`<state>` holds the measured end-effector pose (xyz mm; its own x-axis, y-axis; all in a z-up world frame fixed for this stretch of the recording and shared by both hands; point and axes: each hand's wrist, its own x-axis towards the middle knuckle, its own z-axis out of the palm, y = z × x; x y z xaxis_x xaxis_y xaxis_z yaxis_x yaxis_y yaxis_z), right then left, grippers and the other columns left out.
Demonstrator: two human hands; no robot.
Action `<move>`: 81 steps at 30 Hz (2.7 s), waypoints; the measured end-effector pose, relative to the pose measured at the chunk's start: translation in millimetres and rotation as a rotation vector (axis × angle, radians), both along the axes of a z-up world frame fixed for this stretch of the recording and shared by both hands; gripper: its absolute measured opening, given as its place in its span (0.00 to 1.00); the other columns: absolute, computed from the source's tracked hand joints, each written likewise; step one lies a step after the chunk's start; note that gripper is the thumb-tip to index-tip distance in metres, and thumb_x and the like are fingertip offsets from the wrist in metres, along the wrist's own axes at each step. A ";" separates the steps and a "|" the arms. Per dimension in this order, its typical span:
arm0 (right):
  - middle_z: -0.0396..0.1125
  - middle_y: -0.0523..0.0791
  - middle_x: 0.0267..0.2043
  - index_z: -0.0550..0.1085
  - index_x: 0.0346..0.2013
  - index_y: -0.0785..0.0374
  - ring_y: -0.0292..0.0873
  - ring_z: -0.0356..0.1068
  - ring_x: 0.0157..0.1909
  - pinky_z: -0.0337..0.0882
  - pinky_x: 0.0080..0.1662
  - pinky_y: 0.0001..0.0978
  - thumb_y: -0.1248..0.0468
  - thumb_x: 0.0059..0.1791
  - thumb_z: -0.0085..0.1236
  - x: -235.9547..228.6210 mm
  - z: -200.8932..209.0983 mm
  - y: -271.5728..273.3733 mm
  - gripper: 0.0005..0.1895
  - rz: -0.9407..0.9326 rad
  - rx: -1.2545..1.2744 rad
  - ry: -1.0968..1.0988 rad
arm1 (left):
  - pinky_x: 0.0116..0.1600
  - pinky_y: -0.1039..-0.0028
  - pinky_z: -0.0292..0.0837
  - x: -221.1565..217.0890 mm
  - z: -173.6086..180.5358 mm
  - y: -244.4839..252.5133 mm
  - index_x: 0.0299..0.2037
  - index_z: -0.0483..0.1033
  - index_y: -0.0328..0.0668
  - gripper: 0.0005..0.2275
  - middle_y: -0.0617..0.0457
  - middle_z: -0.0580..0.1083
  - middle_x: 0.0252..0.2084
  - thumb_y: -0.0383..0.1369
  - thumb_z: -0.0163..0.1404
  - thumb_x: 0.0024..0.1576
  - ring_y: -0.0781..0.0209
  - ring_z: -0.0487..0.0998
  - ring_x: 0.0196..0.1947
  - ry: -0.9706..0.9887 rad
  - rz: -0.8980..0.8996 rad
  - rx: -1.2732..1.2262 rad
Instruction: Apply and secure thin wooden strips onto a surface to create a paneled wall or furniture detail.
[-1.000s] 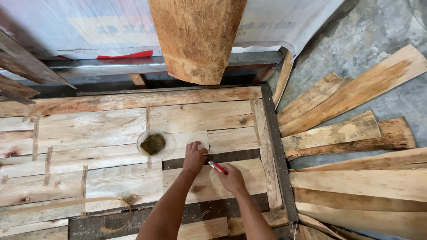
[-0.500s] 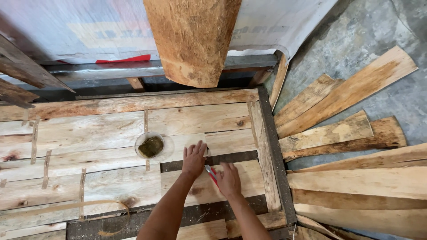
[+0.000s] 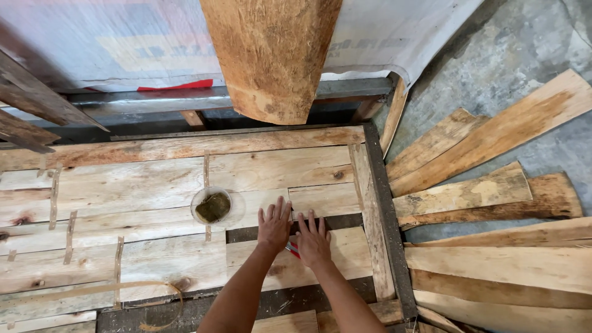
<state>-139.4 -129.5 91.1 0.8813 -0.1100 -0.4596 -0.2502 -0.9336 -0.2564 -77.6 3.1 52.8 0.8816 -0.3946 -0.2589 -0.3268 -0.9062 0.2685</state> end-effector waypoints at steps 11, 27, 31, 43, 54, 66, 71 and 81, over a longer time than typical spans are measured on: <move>0.31 0.39 0.83 0.47 0.77 0.39 0.56 0.36 0.80 0.48 0.70 0.64 0.53 0.58 0.40 6.5 14.1 -2.1 0.32 -0.015 0.006 0.041 | 0.74 0.39 0.38 0.1 23.9 -1.0 0.77 0.44 0.60 0.31 0.48 0.40 0.80 0.42 0.44 0.64 0.45 0.49 0.74 0.057 -0.029 0.033; 0.48 0.47 0.77 0.53 0.76 0.57 0.59 0.54 0.70 0.60 0.68 0.47 0.63 0.53 0.51 20.1 0.7 -16.9 0.36 -0.055 0.084 -0.162 | 0.72 0.35 0.42 2.5 21.1 -10.6 0.76 0.48 0.59 0.32 0.47 0.43 0.79 0.43 0.48 0.62 0.44 0.48 0.74 0.052 0.011 0.047; 0.40 0.53 0.79 0.51 0.75 0.56 0.61 0.52 0.70 0.61 0.65 0.47 0.63 0.51 0.52 29.2 -3.0 -22.9 0.38 -0.060 0.067 -0.226 | 0.73 0.35 0.42 7.2 27.6 -8.9 0.74 0.52 0.61 0.28 0.48 0.44 0.79 0.42 0.48 0.63 0.43 0.49 0.74 0.111 0.056 -0.016; 0.35 0.44 0.82 0.50 0.76 0.49 0.58 0.46 0.75 0.60 0.65 0.52 0.60 0.54 0.48 34.1 3.8 -26.3 0.36 -0.065 0.021 -0.025 | 0.71 0.34 0.43 12.5 17.1 -1.1 0.71 0.58 0.61 0.27 0.57 0.46 0.78 0.31 0.48 0.60 0.42 0.53 0.71 0.138 0.036 -0.057; 0.40 0.46 0.80 0.52 0.76 0.48 0.60 0.49 0.73 0.56 0.69 0.46 0.60 0.52 0.55 27.9 -19.9 -30.7 0.38 -0.038 0.023 -0.216 | 0.73 0.36 0.34 -44.6 64.1 15.5 0.65 0.68 0.54 0.22 0.55 0.60 0.74 0.36 0.50 0.59 0.51 0.53 0.73 0.119 -0.078 -0.218; 0.33 0.44 0.82 0.46 0.77 0.47 0.59 0.42 0.76 0.55 0.69 0.47 0.61 0.55 0.51 29.6 -18.4 -31.3 0.39 -0.043 0.026 -0.085 | 0.76 0.40 0.35 -98.5 28.2 11.3 0.55 0.72 0.48 0.12 0.55 0.69 0.54 0.35 0.48 0.62 0.54 0.63 0.65 -0.039 -0.242 -0.068; 0.34 0.46 0.82 0.47 0.78 0.49 0.60 0.42 0.77 0.54 0.70 0.47 0.61 0.55 0.52 23.5 -22.8 -36.5 0.39 -0.022 0.050 -0.150 | 0.73 0.41 0.37 -133.5 23.8 31.1 0.55 0.72 0.44 0.15 0.51 0.68 0.55 0.37 0.49 0.60 0.52 0.63 0.62 -0.025 -0.287 -0.134; 0.41 0.52 0.80 0.56 0.73 0.57 0.60 0.43 0.81 0.52 0.74 0.46 0.59 0.52 0.54 -16.1 -47.8 -48.2 0.35 -0.029 0.170 -0.445 | 0.75 0.47 0.44 -181.9 36.3 45.3 0.57 0.74 0.52 0.14 0.53 0.69 0.57 0.36 0.47 0.62 0.53 0.63 0.66 0.104 -0.214 -0.176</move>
